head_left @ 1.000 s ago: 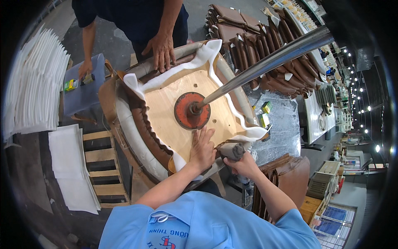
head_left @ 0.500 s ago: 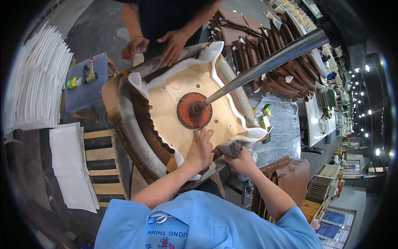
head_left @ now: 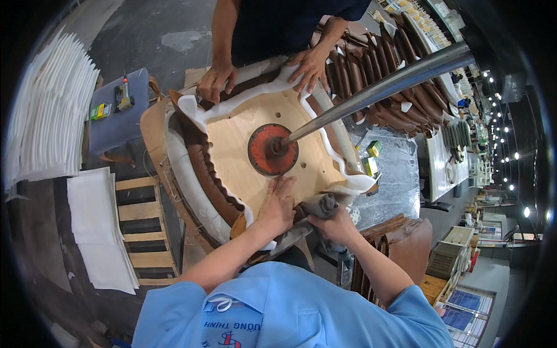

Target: The person staples brown fabric to a wooden chair seat base using a pneumatic staple gun while a coworker assists. The person then places a white foam pad on the seat, aligns it, and staples it in place. The process is repeated for multiple seats in a factory setting.

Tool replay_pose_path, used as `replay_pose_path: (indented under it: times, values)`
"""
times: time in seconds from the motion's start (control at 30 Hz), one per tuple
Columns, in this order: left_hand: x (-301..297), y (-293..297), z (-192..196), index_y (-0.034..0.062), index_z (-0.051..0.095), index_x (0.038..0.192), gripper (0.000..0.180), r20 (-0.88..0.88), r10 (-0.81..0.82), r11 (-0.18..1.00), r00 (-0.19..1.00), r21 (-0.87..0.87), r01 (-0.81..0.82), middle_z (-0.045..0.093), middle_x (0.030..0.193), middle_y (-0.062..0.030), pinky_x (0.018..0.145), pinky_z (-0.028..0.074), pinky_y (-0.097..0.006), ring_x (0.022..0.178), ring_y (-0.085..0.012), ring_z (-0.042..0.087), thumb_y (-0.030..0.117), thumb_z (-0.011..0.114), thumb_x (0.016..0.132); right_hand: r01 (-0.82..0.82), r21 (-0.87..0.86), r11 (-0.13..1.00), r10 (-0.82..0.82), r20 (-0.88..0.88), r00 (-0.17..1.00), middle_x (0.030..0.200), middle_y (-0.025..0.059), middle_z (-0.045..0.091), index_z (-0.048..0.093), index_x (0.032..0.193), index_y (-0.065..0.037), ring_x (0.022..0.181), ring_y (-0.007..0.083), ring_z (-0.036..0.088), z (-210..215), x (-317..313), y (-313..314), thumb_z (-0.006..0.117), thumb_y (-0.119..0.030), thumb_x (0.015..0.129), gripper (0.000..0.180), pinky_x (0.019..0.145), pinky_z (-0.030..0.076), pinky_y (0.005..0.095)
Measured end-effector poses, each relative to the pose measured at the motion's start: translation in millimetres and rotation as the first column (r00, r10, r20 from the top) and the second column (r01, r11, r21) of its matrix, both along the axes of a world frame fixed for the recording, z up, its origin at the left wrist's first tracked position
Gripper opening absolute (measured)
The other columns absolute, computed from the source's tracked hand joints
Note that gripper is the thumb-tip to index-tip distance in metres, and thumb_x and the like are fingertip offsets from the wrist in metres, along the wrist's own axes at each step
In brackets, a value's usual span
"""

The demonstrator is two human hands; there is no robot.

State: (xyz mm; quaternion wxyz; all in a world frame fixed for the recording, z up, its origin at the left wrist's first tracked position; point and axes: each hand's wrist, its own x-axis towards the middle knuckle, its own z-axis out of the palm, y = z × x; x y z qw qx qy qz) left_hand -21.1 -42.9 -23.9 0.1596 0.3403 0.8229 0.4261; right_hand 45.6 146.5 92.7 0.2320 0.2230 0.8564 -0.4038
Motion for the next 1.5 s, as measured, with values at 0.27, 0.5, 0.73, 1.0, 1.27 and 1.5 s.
replay_pose_path:
  times: [0.27, 0.5, 0.73, 1.0, 1.27, 1.5]
  values:
    - [4.5, 5.5, -21.2, -0.0086, 0.076, 0.098, 0.018, -0.161, 0.156, 0.987, 0.975, 0.067, -0.147, 0.047, 0.164, -0.0240, 0.134, 0.027, -0.058, 0.162, -0.0437, 0.035, 0.003, 0.068, 0.088, 0.130, -0.080, 0.988, -0.114, 0.178, 0.977, 0.089, 0.0074, 0.077, 0.074, 0.124, -0.001, 0.060, 0.0153, 0.069, 14.9, 0.6, -20.7, 0.085, -0.021, 0.094, 0.038, 0.062, 0.058, 0.0360]
    - [-0.6, -7.4, -19.2, -0.0058, 0.076, 0.099, 0.017, -0.031, 0.076, 0.988, 0.997, 0.137, -0.071, 0.049, 0.162, -0.0249, 0.133, 0.026, -0.058, 0.161, -0.0449, 0.037, 0.000, 0.065, 0.088, 0.065, -0.031, 0.997, -0.063, 0.045, 0.997, 0.092, 0.0092, 0.076, 0.073, 0.128, 0.000, 0.061, 0.0141, 0.069, 5.0, 4.1, -22.2, 0.084, -0.019, 0.095, 0.040, 0.058, 0.056, 0.0328]
    - [8.4, -7.5, -13.2, -0.0030, 0.076, 0.096, 0.014, -0.037, 0.080, 0.993, 0.996, 0.087, -0.077, 0.044, 0.166, -0.0260, 0.134, 0.022, -0.060, 0.162, -0.0470, 0.033, 0.009, 0.072, 0.089, 0.250, -0.131, 0.959, -0.241, 0.079, 0.967, 0.092, 0.0053, 0.074, 0.072, 0.130, -0.001, 0.061, 0.0127, 0.066, 11.0, 27.4, -10.4, 0.083, -0.019, 0.097, 0.040, 0.057, 0.053, 0.0315]
    - [13.7, 2.5, -25.0, 0.0005, 0.072, 0.090, 0.011, -0.138, 0.178, 0.977, 0.974, 0.139, -0.159, 0.046, 0.164, -0.0266, 0.132, 0.020, -0.064, 0.160, -0.0488, 0.036, 0.011, 0.072, 0.088, 0.257, -0.168, 0.952, -0.238, 0.126, 0.963, 0.090, 0.0042, 0.072, 0.072, 0.127, -0.001, 0.063, 0.0113, 0.065, 10.1, 33.1, -16.3, 0.082, -0.019, 0.098, 0.035, 0.057, 0.053, 0.0300]
    - [11.7, 1.8, -22.6, -0.0042, 0.073, 0.094, 0.013, -0.114, 0.160, 0.984, 0.981, 0.100, -0.148, 0.046, 0.164, -0.0259, 0.132, 0.023, -0.065, 0.161, -0.0479, 0.036, 0.007, 0.070, 0.089, 0.157, -0.160, 0.975, -0.137, 0.129, 0.982, 0.078, 0.0033, 0.069, 0.072, 0.118, -0.001, 0.059, 0.0118, 0.065, 8.4, 16.0, -28.3, 0.080, -0.021, 0.100, 0.029, 0.055, 0.053, 0.0311]
    - [11.1, -0.2, -19.5, -0.0093, 0.072, 0.097, 0.014, -0.059, 0.141, 0.986, 0.988, 0.104, -0.134, 0.046, 0.164, -0.0260, 0.134, 0.026, -0.062, 0.160, -0.0465, 0.038, -0.001, 0.067, 0.086, 0.129, -0.128, 0.983, -0.115, 0.109, 0.987, 0.077, 0.0052, 0.071, 0.073, 0.114, 0.000, 0.056, 0.0119, 0.064, 2.3, 10.3, -34.3, 0.081, -0.022, 0.099, 0.028, 0.054, 0.053, 0.0325]
